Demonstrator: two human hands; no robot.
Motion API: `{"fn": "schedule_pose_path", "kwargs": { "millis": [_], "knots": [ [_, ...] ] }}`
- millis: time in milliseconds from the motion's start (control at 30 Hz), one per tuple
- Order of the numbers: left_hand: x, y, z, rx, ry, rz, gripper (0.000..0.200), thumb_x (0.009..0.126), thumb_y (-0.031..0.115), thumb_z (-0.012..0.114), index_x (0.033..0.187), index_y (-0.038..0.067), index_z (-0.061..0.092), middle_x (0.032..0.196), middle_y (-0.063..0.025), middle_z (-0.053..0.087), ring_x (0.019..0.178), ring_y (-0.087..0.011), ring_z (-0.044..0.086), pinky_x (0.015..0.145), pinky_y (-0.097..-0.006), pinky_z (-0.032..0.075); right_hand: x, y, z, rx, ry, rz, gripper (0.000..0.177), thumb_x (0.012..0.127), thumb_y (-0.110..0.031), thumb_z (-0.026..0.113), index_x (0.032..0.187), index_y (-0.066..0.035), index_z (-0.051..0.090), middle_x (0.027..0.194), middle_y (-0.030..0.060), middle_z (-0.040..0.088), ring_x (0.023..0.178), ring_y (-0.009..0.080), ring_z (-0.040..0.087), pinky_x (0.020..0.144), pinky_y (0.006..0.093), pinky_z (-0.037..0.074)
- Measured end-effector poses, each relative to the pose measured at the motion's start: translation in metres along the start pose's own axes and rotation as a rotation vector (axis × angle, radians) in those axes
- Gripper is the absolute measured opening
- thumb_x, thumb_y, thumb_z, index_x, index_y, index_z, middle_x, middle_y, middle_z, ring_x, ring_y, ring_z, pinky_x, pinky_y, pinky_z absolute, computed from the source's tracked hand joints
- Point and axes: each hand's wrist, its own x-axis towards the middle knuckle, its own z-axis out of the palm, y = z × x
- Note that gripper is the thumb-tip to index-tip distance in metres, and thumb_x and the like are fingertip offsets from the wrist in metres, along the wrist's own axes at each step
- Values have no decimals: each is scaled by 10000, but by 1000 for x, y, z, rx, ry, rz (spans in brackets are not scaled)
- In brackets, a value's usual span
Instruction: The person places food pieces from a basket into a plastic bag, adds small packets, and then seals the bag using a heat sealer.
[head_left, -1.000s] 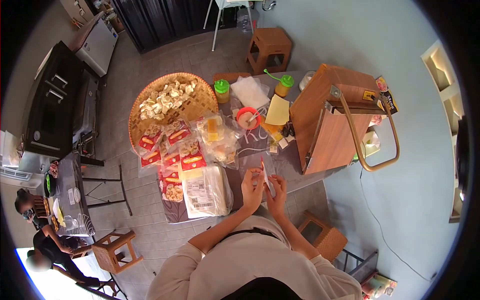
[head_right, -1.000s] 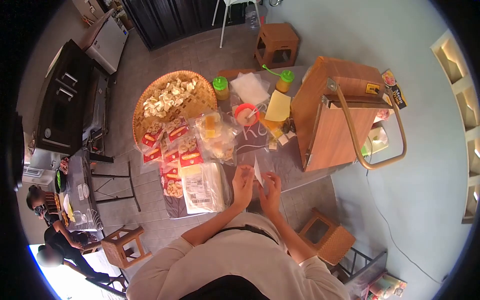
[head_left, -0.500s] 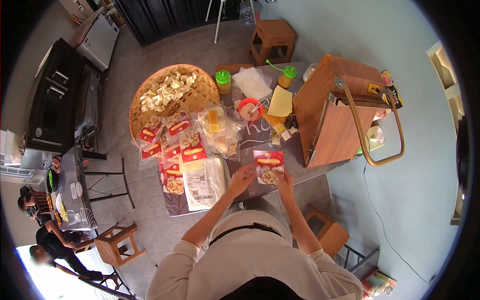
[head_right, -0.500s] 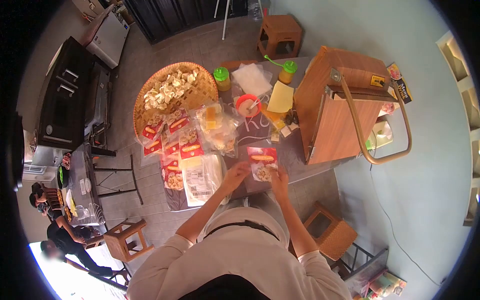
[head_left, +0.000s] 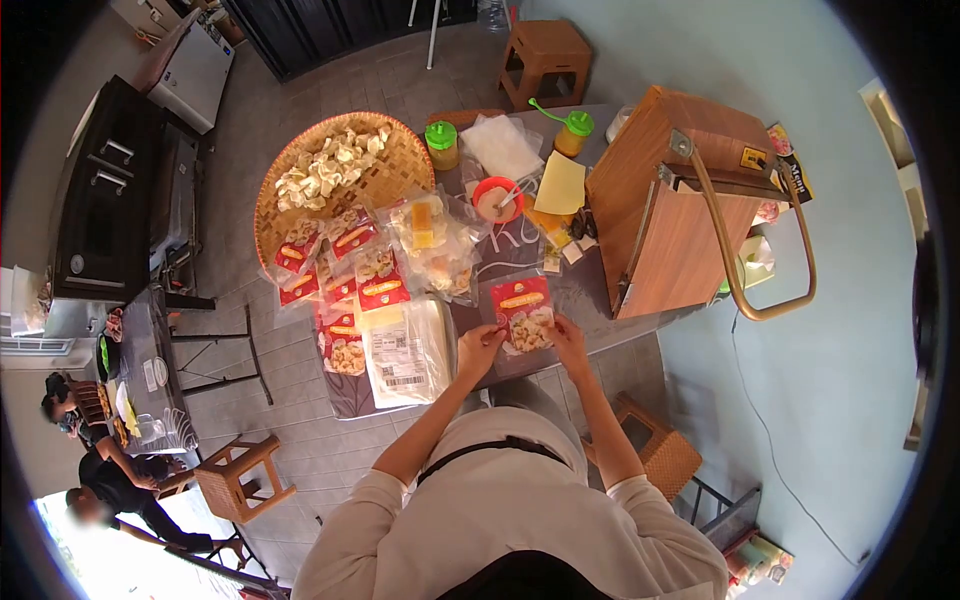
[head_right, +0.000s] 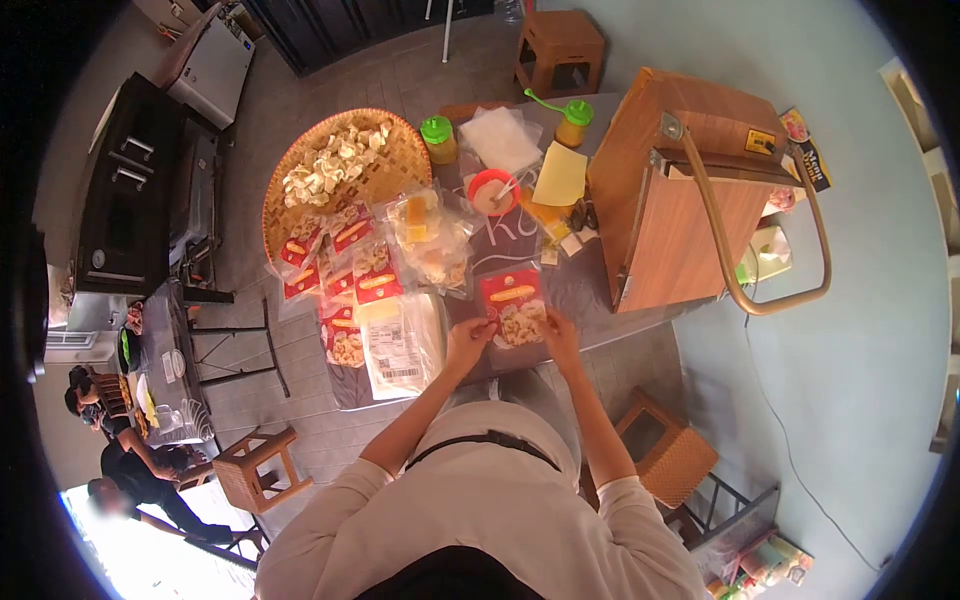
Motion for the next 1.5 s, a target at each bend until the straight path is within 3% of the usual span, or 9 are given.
{"fn": "schedule_pose_path", "kwargs": {
  "millis": [67,167,500,567,700,767,900,967,1500],
  "knots": [
    [1,-18,7,-236,-61,-161,249,729,195,639,884,1,627,690,-122,629,608,-169,614,569,-264,471,1,10,-6,-40,8,147,209,750,-119,571,921,-2,598,754,70,618,699,99,555,627,235,424],
    [0,-38,12,-44,-92,-123,271,746,141,630,959,-23,600,731,-103,640,657,-103,595,603,-234,468,4,26,-8,-85,97,47,177,735,-98,589,881,0,615,709,60,620,648,99,558,590,237,433],
    [-11,-26,16,-54,-53,-257,223,694,196,669,844,32,652,693,-88,643,618,-124,615,570,-243,471,-3,35,-11,-288,196,17,196,743,-143,624,827,34,624,702,69,623,635,94,559,579,225,442],
    [-12,-29,19,-32,-67,-288,240,695,222,676,863,52,655,731,-83,645,660,-128,612,617,-247,471,-4,36,-10,-272,219,65,201,740,-156,629,830,24,628,701,72,627,640,100,568,589,231,446],
    [-12,-27,18,28,-59,-299,236,699,219,670,863,50,654,723,-87,644,663,-139,617,616,-252,472,-4,42,-11,-264,201,97,172,730,-126,602,843,1,630,731,97,631,676,139,602,611,259,466],
    [-11,-34,22,15,17,-210,202,697,190,664,822,31,655,693,-93,642,636,-149,627,589,-249,480,-3,44,-10,-254,189,69,171,728,-125,605,841,1,632,733,94,633,669,138,598,610,257,465],
    [-10,-32,20,39,9,-233,204,699,189,662,822,26,653,695,-100,641,640,-156,628,596,-254,481,-3,42,-8,-329,174,91,173,727,-125,610,839,5,633,734,93,634,664,137,597,608,253,464],
    [-11,-33,21,0,23,-241,208,699,192,660,822,25,652,706,-107,641,648,-163,630,602,-260,483,-2,47,-6,-253,206,51,202,735,-151,630,838,23,627,694,67,620,605,91,543,566,225,432],
    [-8,-51,27,111,-28,-222,196,707,203,649,828,50,658,693,-83,644,642,-147,627,586,-249,474,-3,50,-5,-316,200,47,198,740,-139,619,853,23,625,715,76,630,637,95,562,600,228,445]
  ]
}}
